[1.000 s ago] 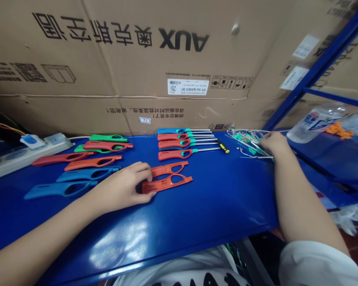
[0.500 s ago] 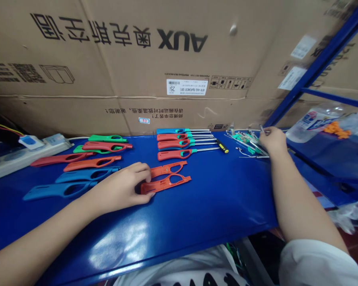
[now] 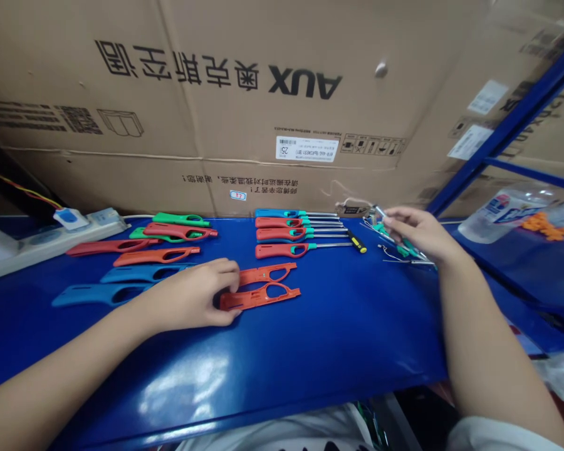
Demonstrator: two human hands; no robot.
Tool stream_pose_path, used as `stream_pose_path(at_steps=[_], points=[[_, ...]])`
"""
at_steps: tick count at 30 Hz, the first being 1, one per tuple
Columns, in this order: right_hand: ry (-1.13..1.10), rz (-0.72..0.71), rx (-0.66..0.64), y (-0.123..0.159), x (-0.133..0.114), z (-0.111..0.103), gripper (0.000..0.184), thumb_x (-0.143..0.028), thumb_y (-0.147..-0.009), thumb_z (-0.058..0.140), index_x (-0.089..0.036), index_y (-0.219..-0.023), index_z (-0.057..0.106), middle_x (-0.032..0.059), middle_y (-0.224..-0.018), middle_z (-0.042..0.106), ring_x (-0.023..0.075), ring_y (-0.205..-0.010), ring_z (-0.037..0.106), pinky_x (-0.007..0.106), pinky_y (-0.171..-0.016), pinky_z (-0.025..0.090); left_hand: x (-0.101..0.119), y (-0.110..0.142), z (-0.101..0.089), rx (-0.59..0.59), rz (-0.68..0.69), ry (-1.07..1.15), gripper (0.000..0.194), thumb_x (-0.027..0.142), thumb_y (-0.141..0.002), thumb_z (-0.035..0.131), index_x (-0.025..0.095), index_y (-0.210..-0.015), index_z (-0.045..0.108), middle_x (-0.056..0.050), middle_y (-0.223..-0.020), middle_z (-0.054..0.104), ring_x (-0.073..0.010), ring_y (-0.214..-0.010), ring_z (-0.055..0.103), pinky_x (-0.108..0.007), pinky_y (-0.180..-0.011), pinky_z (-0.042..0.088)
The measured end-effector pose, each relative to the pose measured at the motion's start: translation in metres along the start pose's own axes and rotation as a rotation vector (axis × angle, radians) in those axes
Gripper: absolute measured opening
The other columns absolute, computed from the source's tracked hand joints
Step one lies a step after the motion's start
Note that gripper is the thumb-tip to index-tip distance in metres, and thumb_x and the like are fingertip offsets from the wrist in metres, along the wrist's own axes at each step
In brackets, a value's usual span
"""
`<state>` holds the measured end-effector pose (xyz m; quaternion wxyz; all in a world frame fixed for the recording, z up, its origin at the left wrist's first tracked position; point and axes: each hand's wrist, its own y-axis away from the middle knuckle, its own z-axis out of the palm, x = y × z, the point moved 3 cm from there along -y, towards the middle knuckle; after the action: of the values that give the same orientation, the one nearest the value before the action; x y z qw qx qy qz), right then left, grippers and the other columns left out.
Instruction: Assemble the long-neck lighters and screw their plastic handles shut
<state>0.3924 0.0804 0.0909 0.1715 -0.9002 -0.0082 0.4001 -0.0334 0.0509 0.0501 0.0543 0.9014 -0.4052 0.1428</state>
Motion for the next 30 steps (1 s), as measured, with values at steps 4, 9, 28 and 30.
stream_pose_path(at_steps=[4,9,28,30], points=[[-0.182,-0.038,-0.300,0.016,-0.028,0.035,0.037,-0.055,-0.084,0.069,-0.020,-0.098,0.069,-0.0024,-0.060,0.054,0.0102,-0.047,0.044,0.024,-0.045,0.033,-0.002,0.000,-0.005,-0.008,0.026,-0.042,0.019,0.037,-0.080,0.070,0.019,-0.082,0.065,-0.004,-0.093,0.063,-0.0206,-0.081,0.061,-0.030,-0.072,0.047],[-0.280,-0.291,-0.374,0.039,-0.055,0.088,0.032,-0.041,-0.094,0.062,-0.025,-0.122,0.061,-0.0007,-0.077,0.057,0.0125,-0.061,0.052,0.025,-0.054,0.044,0.002,-0.001,-0.009,0.222,-0.026,0.034,0.047,0.055,-0.084,0.071,0.020,-0.116,0.065,-0.007,-0.113,0.069,-0.0271,-0.103,0.065,-0.040,-0.088,0.052],[-0.153,-0.584,-0.616,0.105,-0.097,0.146,0.015,-0.028,-0.099,0.057,-0.021,-0.111,0.062,0.0020,-0.091,0.069,0.0107,-0.071,0.061,0.022,-0.064,0.049,0.049,0.007,0.011,0.513,0.250,0.326,0.019,0.017,-0.093,0.069,0.016,-0.111,0.073,-0.005,-0.097,0.077,-0.0142,-0.087,0.073,-0.024,-0.082,0.057],[-0.150,-0.641,-0.606,0.105,-0.099,0.145,0.016,-0.025,-0.099,0.056,-0.020,-0.113,0.063,0.0040,-0.097,0.071,0.0125,-0.080,0.065,0.024,-0.071,0.051,0.049,0.007,0.010,0.534,0.265,0.312,0.019,0.018,-0.093,0.069,0.017,-0.112,0.073,-0.005,-0.097,0.078,-0.0153,-0.086,0.074,-0.026,-0.082,0.058]])
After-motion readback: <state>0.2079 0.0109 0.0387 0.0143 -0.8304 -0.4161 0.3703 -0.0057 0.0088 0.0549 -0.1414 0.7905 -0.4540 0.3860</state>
